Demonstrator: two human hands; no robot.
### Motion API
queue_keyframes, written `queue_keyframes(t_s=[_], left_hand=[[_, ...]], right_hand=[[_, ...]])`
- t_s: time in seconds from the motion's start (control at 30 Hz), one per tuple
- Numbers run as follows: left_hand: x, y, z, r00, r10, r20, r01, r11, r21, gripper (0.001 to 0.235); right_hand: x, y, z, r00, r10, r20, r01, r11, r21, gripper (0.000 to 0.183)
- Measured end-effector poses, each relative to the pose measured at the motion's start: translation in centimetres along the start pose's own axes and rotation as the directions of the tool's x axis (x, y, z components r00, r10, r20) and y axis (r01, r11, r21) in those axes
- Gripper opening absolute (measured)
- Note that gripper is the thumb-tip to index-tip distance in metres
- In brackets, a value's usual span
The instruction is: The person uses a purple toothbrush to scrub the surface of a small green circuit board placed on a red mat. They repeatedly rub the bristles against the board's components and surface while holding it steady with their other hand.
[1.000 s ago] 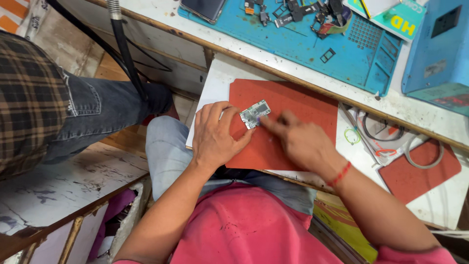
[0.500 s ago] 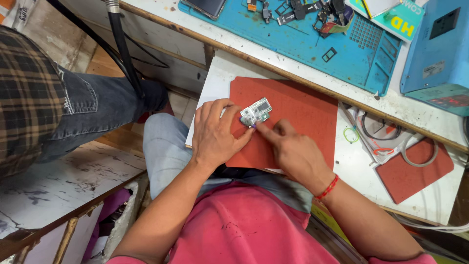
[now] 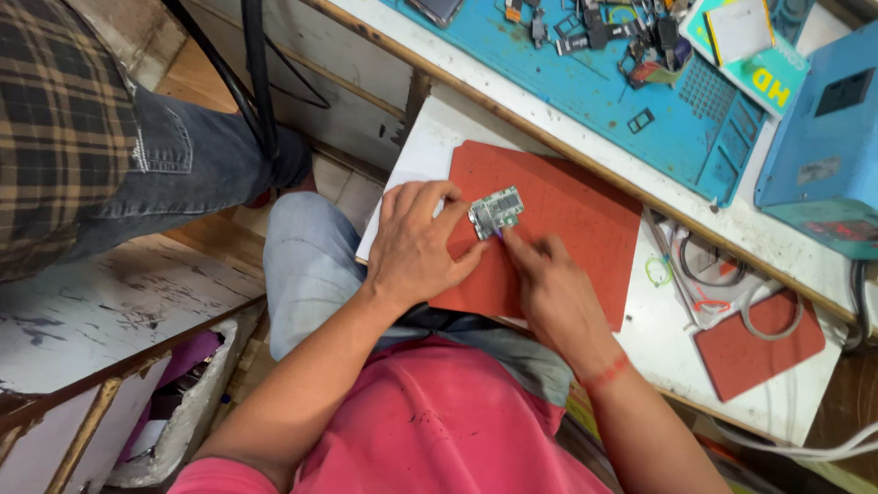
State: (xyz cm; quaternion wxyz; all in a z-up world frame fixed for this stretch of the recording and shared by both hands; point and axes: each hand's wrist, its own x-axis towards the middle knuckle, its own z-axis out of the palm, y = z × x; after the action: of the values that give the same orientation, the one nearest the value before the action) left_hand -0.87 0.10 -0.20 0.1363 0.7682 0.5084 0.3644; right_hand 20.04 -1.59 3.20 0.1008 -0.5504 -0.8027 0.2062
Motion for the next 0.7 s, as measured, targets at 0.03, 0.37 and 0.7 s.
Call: queue_keyframes(t_s=[0.03,0.37,0.7], left_hand=[[-0.1,-0.1,0.1,1.000,-0.015,-0.005,0.015,1.000,-0.003,0.048],[-0.7,0.1,0.6,0.998,-0.058,-0.010,0.058,0.998,-0.014,0.051],[0.3,0.2,0.0,0.999,-0.042,0.016,0.041,0.999,0.019,0.048]], right_hand=[[0.6,0.0,0.3,0.999,-0.026,-0.035,0.026,1.000,0.009,0.057],[-1.0,-0.6,0.5,0.999,0.052,-0.011,-0.052,0.999,0.015,0.057],[-1.9,0.2,0.2,0.994,0.110,0.009,-0.109,0.988,-0.109,0.064]])
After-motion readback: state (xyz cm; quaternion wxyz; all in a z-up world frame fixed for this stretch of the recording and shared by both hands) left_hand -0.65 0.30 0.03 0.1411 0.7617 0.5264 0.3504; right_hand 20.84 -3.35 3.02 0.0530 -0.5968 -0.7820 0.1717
